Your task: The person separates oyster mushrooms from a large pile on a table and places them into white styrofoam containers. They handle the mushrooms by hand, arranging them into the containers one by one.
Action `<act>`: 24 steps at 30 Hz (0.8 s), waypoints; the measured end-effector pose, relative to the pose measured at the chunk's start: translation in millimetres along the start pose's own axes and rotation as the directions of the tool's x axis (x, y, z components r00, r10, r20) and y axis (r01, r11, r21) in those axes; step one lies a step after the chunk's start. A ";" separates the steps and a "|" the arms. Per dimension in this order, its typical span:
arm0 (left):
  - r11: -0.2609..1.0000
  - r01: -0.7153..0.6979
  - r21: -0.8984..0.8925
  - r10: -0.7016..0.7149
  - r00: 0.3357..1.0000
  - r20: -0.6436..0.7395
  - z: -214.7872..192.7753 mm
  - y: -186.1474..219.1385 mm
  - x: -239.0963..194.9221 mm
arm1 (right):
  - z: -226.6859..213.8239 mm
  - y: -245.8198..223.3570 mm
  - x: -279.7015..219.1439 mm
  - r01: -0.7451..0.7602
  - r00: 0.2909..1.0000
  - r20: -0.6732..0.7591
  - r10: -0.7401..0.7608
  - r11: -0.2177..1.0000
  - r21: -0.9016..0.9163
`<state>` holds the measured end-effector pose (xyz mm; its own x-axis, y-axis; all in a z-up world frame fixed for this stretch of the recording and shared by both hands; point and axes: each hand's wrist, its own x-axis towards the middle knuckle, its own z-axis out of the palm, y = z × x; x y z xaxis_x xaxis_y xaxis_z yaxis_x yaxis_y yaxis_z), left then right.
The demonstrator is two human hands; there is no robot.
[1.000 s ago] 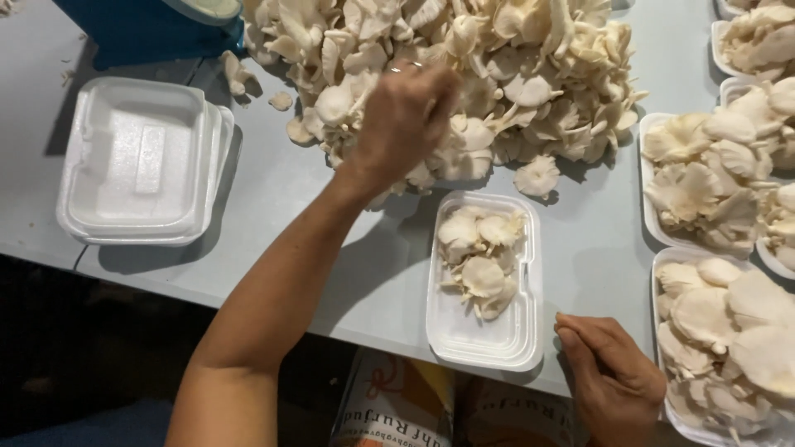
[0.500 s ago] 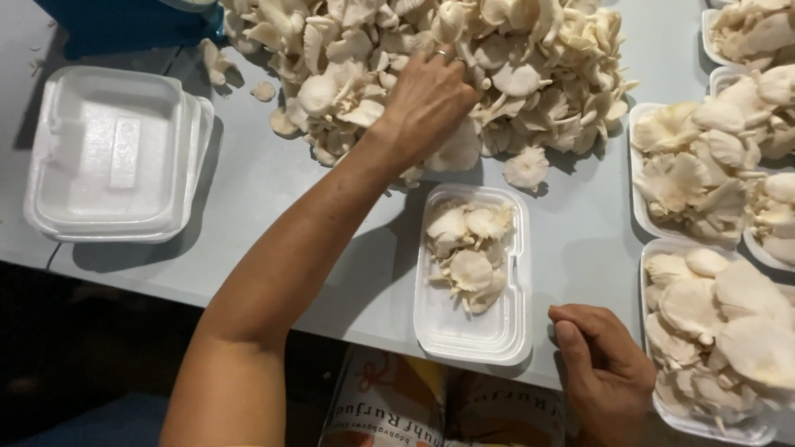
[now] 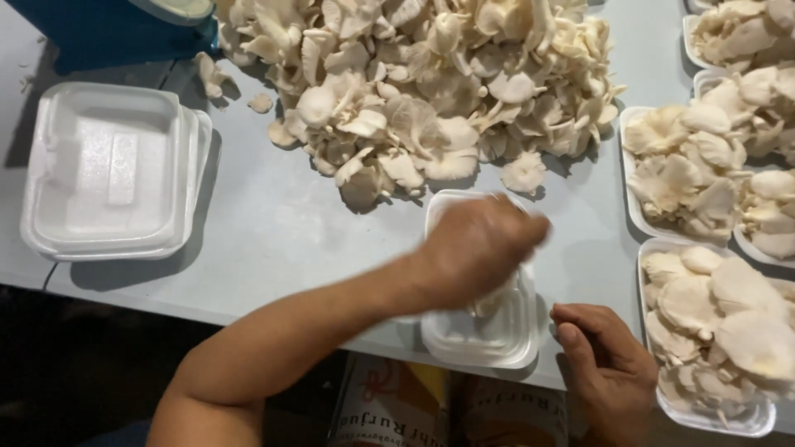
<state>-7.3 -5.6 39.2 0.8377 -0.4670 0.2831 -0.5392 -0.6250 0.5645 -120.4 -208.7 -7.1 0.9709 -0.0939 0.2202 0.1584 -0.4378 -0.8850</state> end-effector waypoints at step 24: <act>0.946 0.104 0.306 0.094 0.817 -0.568 -55.1 -120.3 45.4 | 20.3 -43.1 52.7 -0.260 0.952 0.037 0.305 0.863 -0.434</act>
<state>100.4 82.8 26.9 0.6832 -0.0851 0.7252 -0.4500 -0.8312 0.3265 -72.3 -176.6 34.3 0.9789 -0.1897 -0.0756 -0.1933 -0.7411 -0.6429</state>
